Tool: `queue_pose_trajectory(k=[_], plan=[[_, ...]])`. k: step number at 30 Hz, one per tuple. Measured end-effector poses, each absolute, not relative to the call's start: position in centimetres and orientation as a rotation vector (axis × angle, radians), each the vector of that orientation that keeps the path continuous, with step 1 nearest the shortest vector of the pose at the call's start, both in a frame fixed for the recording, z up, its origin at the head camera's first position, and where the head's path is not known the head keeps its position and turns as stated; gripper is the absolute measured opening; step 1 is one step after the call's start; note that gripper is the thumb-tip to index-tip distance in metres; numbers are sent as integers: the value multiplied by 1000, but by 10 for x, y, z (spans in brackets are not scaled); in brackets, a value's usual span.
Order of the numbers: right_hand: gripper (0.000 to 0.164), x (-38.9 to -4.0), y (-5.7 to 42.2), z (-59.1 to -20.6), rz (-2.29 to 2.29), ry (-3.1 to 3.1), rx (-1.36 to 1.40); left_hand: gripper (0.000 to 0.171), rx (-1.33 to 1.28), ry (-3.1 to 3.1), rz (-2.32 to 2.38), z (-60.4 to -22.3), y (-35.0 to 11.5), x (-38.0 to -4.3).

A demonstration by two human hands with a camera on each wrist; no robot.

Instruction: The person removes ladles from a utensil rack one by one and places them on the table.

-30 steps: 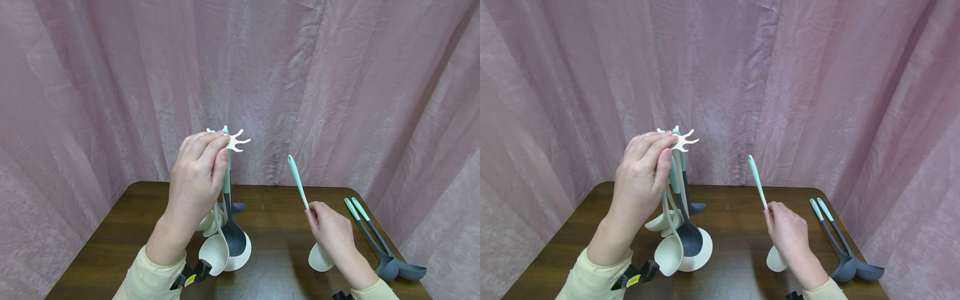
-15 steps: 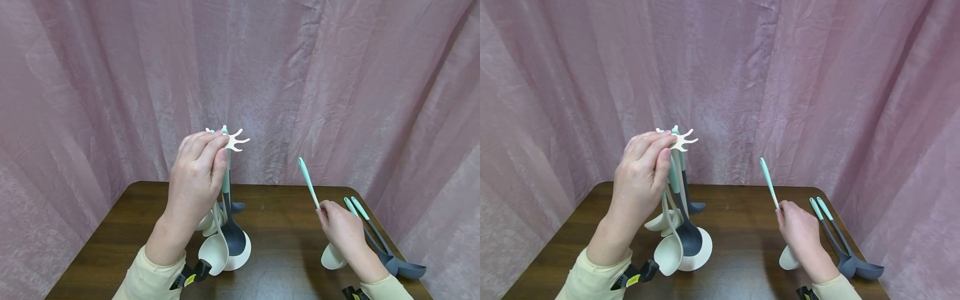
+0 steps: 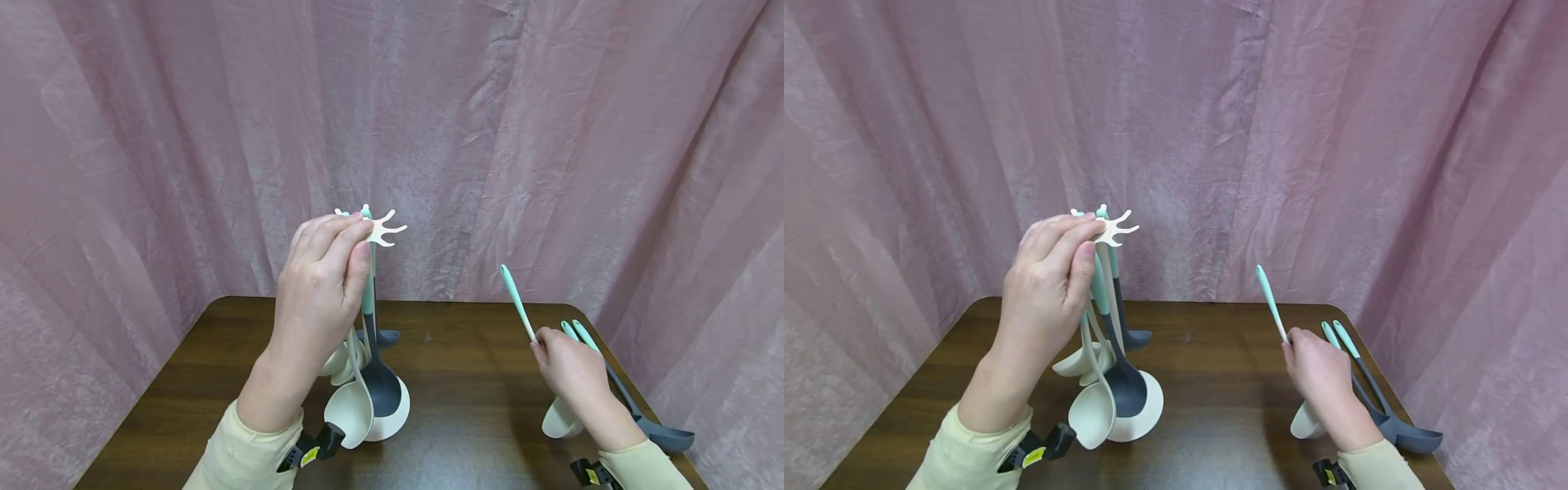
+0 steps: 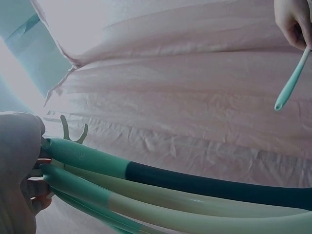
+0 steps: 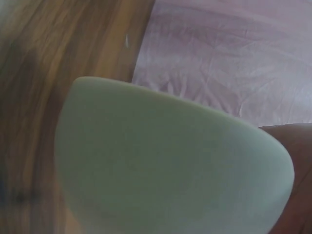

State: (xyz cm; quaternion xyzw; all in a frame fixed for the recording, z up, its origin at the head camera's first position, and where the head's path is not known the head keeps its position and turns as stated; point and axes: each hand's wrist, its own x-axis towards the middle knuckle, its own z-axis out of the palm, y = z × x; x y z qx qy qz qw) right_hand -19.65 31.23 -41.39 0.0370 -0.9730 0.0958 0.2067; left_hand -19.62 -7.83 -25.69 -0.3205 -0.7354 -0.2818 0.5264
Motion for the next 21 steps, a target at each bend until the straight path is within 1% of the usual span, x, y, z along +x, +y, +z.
queue_pose_trajectory(k=[21], plan=[[9,-203,346,-420,256,-2799,20,33,-757,-1768,-677,-258,-78,-195]])
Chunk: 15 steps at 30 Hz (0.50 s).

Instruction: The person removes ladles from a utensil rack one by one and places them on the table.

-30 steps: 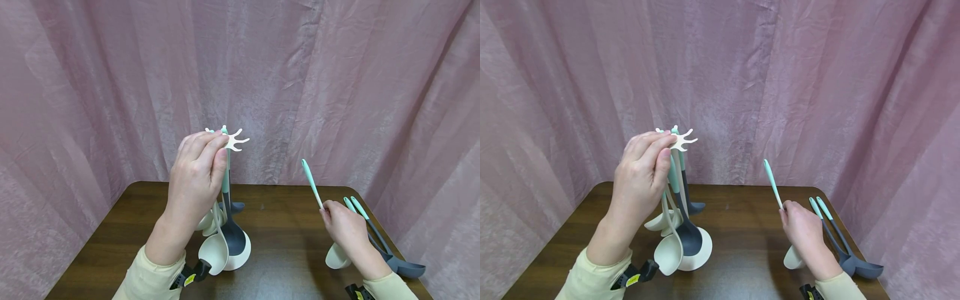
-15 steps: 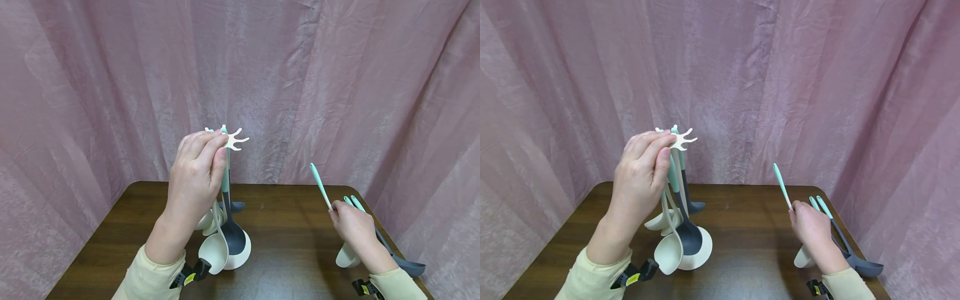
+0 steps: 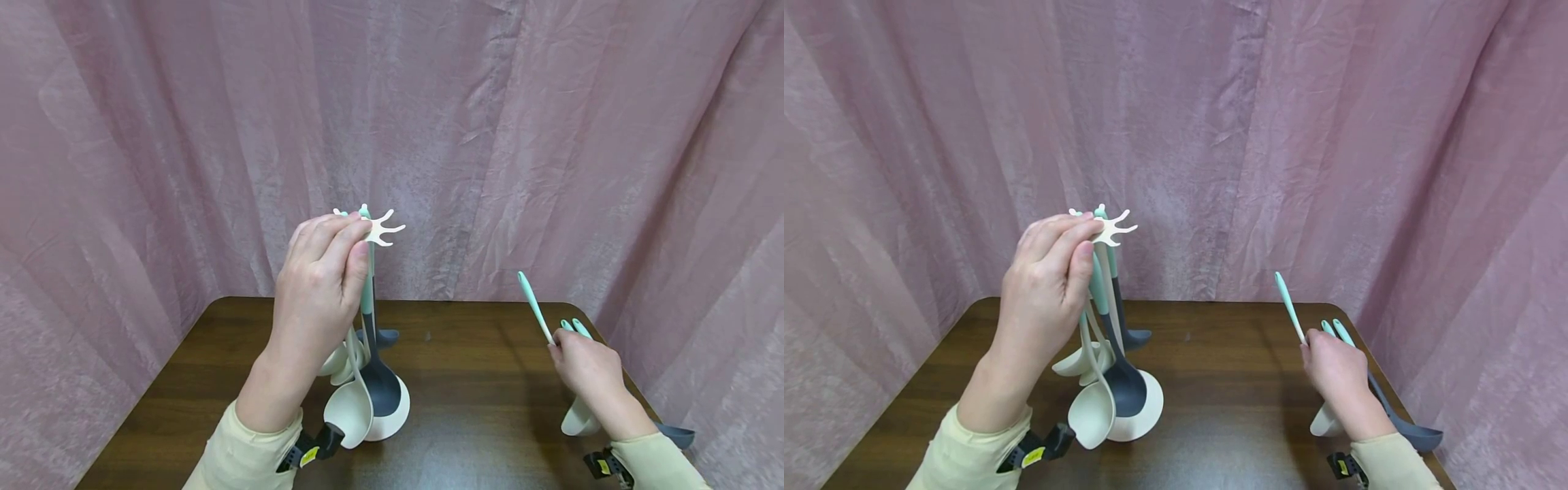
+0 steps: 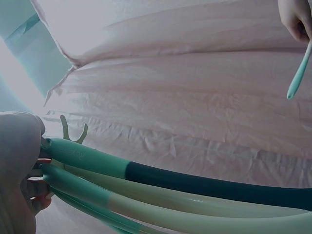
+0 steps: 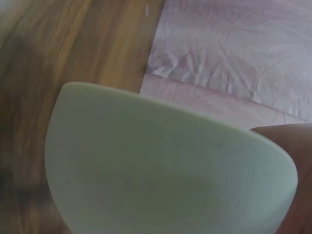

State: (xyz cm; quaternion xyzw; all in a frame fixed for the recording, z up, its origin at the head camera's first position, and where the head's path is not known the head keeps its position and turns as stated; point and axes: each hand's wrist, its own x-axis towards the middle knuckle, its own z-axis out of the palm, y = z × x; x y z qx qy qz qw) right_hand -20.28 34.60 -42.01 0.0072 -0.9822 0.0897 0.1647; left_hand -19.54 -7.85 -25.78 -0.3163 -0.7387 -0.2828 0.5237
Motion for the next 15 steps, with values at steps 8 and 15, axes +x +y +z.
queue_pose_trajectory(k=[8,15], plan=[[12,-204,360,-420,265,-2868,-29,33,-755,-1774,-680,-257,-78,-195],[17,-206,373,-423,250,-2885,-41,33,-750,-1775,-683,-258,-78,-195]])
